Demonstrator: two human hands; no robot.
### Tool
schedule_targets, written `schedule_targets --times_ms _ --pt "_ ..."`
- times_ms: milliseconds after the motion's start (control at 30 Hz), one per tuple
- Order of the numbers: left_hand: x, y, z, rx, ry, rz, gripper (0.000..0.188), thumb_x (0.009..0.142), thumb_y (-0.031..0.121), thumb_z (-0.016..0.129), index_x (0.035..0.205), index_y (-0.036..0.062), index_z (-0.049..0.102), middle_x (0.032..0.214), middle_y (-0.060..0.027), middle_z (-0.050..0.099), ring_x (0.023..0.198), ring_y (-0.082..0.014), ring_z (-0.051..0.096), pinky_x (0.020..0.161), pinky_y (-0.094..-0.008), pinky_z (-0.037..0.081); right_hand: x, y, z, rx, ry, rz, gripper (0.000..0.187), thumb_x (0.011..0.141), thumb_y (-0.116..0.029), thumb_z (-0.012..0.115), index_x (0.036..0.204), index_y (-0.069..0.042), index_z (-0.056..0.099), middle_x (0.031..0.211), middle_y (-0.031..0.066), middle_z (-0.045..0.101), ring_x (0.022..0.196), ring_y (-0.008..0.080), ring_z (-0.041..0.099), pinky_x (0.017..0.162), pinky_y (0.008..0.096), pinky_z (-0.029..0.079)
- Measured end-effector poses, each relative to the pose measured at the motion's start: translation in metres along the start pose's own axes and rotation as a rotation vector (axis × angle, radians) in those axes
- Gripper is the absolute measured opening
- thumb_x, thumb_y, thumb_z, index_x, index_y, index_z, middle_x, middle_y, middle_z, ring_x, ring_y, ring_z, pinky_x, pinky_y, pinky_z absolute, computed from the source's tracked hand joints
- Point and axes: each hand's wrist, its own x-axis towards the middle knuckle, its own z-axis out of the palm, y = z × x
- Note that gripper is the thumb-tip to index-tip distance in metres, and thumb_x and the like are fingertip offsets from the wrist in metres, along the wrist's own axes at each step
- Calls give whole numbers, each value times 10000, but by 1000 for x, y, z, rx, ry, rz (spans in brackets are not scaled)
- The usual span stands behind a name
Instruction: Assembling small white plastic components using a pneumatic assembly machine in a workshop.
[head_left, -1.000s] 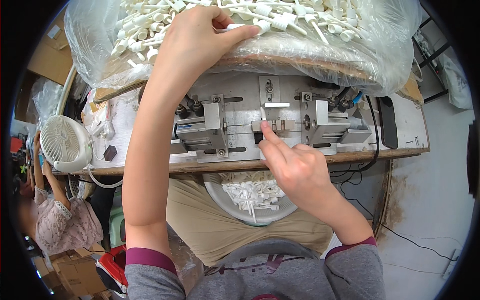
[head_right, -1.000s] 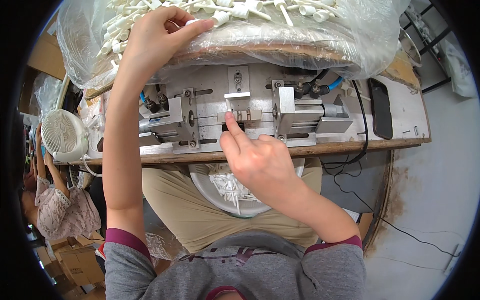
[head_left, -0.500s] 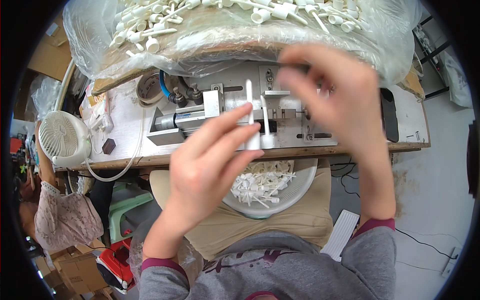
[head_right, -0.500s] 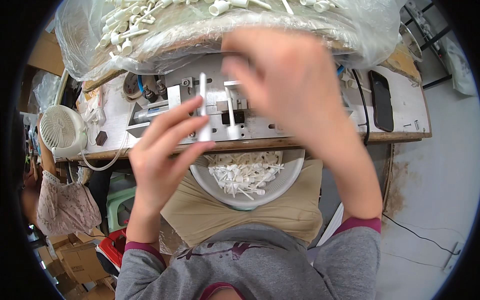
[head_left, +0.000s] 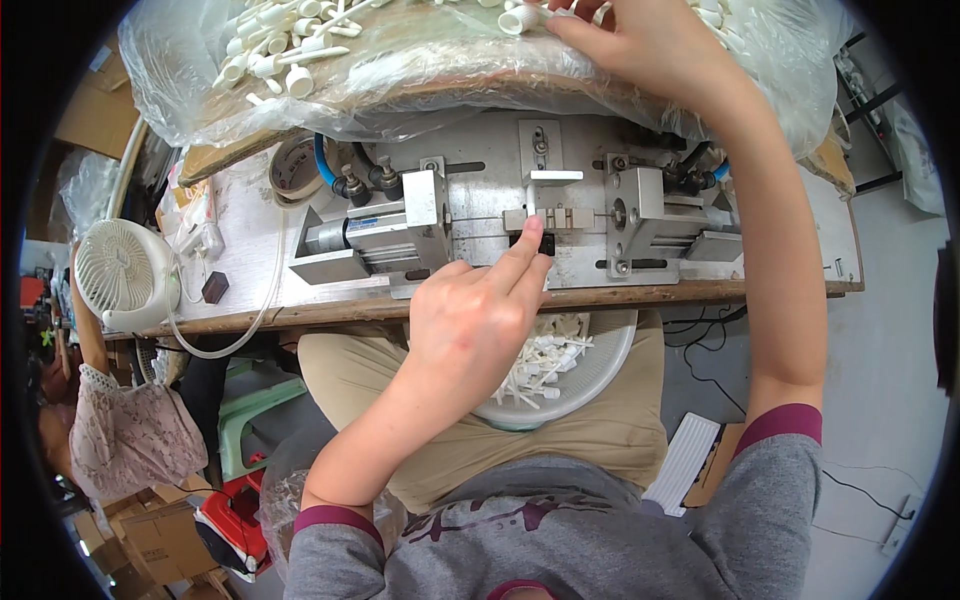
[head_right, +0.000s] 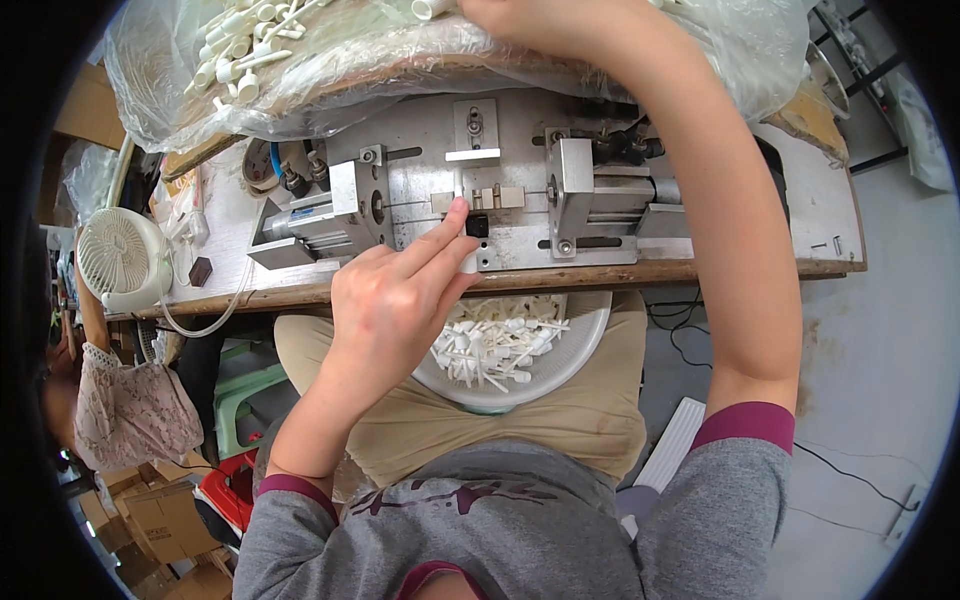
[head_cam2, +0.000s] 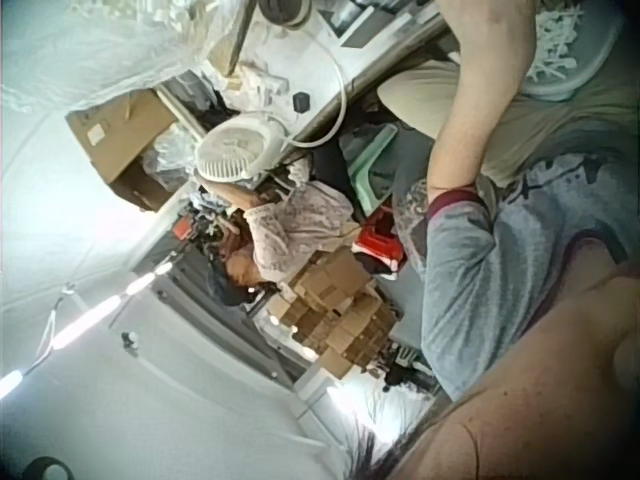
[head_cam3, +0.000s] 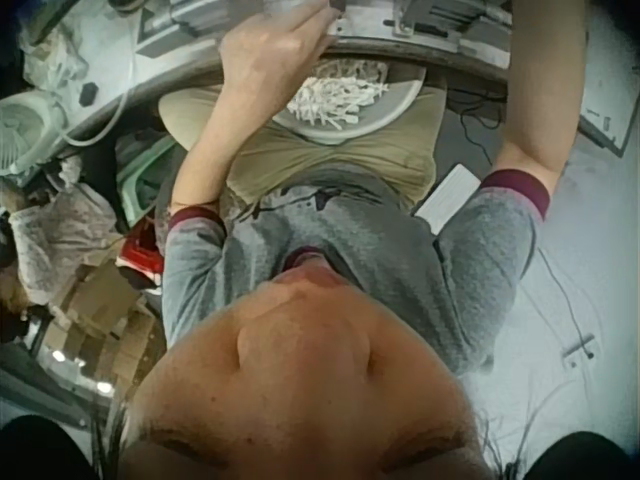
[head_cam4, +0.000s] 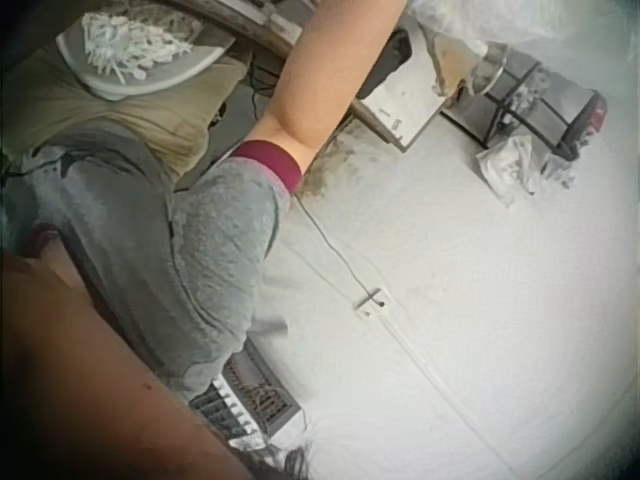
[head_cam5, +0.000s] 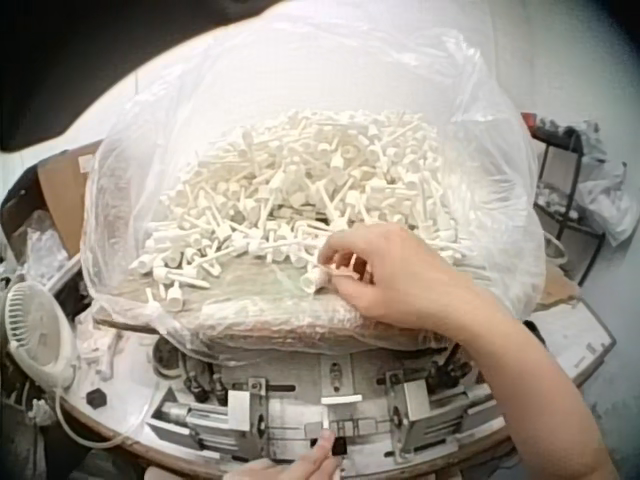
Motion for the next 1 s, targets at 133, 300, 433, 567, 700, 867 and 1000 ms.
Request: schedule_targets --times_ms 133,300,433,567,700,867,1000 --pt "2 1 -2 -20 -40 -39 275 737 146 822 995 74 758 1196 -94 725 572 -199 642 566 -288 501 -10 -7 -18 261 -199 89 285 880 -152 680 1100 29 692 941 101 722 831 178 666 731 325 536" --pt "10 -1 -12 -27 -82 7 278 741 170 825 999 87 762 1186 -94 729 603 -213 663 567 -291 511 -51 -18 0 436 199 -3 199 813 -67 783 1003 -59 724 884 41 707 805 106 662 657 239 504" --pt "31 -21 -42 -283 -90 -80 271 793 150 816 1034 46 750 1036 -45 762 634 -135 653 624 -280 531 -114 -53 19 170 221 -118 356 734 4 810 1067 -15 685 1026 91 688 901 176 679 735 277 541" --pt "91 -61 -61 -180 324 159 244 846 35 764 1089 31 743 917 -44 746 822 -86 684 701 -213 524 -160 -75 59 47 203 -79 351 744 -21 802 1059 7 653 1214 171 674 988 300 684 821 336 566" --pt "142 -77 -62 -129 154 139 302 932 140 668 1165 -52 686 971 -202 730 862 -255 709 788 -361 546 -172 -85 84 -79 5 -41 298 751 -42 784 1015 -19 647 1322 175 650 761 229 685 691 309 544" --pt "160 -38 -75 -332 -206 -290 311 918 113 679 1185 -47 684 948 -201 737 834 -252 712 787 -355 545 -156 -75 92 -277 89 -111 159 691 -48 660 832 -25 589 1197 210 706 437 143 520 470 256 449" --pt "139 -35 -95 -486 -181 -279 313 900 103 697 1179 -39 690 976 -208 739 860 -257 717 798 -351 548 -152 -82 85 -255 -14 -64 205 728 -66 724 885 -32 597 1205 194 703 471 181 567 487 276 476"
